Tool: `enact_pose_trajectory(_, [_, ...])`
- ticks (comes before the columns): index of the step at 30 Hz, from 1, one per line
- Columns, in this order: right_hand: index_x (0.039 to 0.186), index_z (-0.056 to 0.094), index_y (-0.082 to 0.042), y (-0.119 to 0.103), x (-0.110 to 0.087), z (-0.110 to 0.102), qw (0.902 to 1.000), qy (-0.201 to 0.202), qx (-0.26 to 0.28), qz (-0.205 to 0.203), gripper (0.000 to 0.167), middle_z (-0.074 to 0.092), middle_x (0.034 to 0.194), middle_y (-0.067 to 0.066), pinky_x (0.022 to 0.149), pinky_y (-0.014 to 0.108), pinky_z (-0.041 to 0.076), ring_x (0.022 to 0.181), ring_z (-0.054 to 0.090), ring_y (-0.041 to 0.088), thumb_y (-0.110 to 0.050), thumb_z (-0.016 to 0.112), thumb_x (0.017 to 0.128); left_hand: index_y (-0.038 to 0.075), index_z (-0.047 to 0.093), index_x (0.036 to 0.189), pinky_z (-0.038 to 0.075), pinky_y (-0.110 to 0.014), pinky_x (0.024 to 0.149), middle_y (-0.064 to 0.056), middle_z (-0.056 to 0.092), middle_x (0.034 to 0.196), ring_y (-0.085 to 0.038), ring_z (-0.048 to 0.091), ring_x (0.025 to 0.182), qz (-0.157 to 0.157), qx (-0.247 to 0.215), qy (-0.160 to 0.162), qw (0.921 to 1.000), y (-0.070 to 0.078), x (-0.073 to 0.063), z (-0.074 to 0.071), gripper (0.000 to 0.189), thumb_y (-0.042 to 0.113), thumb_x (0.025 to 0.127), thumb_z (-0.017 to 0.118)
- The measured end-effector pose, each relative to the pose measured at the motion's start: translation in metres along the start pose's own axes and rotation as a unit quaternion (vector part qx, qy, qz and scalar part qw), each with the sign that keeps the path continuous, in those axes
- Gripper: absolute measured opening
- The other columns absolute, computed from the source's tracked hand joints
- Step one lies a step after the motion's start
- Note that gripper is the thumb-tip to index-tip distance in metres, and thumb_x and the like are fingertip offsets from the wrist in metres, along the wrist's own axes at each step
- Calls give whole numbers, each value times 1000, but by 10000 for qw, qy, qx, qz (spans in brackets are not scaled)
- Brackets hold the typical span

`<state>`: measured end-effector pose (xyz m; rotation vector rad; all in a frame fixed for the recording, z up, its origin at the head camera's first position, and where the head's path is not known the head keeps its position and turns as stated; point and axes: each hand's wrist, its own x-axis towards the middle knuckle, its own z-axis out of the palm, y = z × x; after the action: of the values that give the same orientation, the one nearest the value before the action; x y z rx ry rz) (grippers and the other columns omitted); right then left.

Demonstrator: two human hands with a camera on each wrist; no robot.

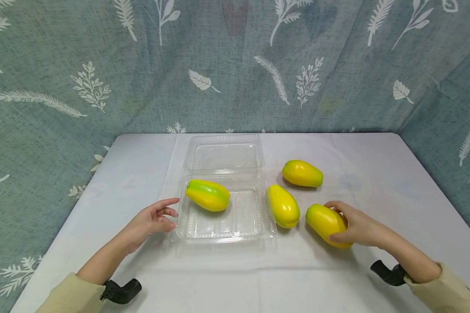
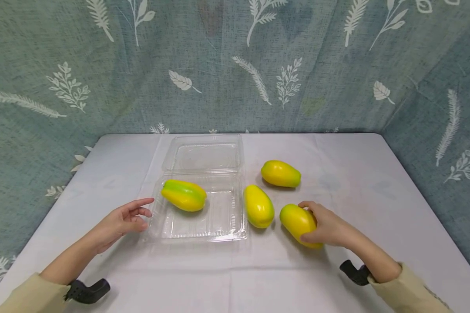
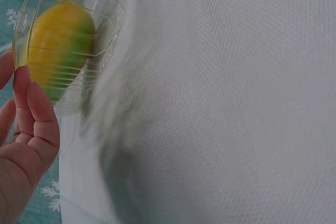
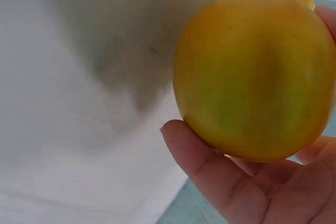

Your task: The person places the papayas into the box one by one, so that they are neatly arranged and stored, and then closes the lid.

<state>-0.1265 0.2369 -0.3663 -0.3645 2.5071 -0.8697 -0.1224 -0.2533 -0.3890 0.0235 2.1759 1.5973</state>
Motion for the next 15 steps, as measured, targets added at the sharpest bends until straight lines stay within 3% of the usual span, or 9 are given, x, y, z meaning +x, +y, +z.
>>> enact_pose_trajectory(15, [134, 30, -1, -37, 13, -33, 9985, 223, -117, -491, 76, 44, 123, 27, 77, 42, 49, 99, 52, 32, -27, 72, 76, 2, 26, 142, 48, -21, 75, -10, 48, 107, -11, 51, 73, 42, 17, -27, 10000, 0, 1, -1, 70, 8, 83, 63])
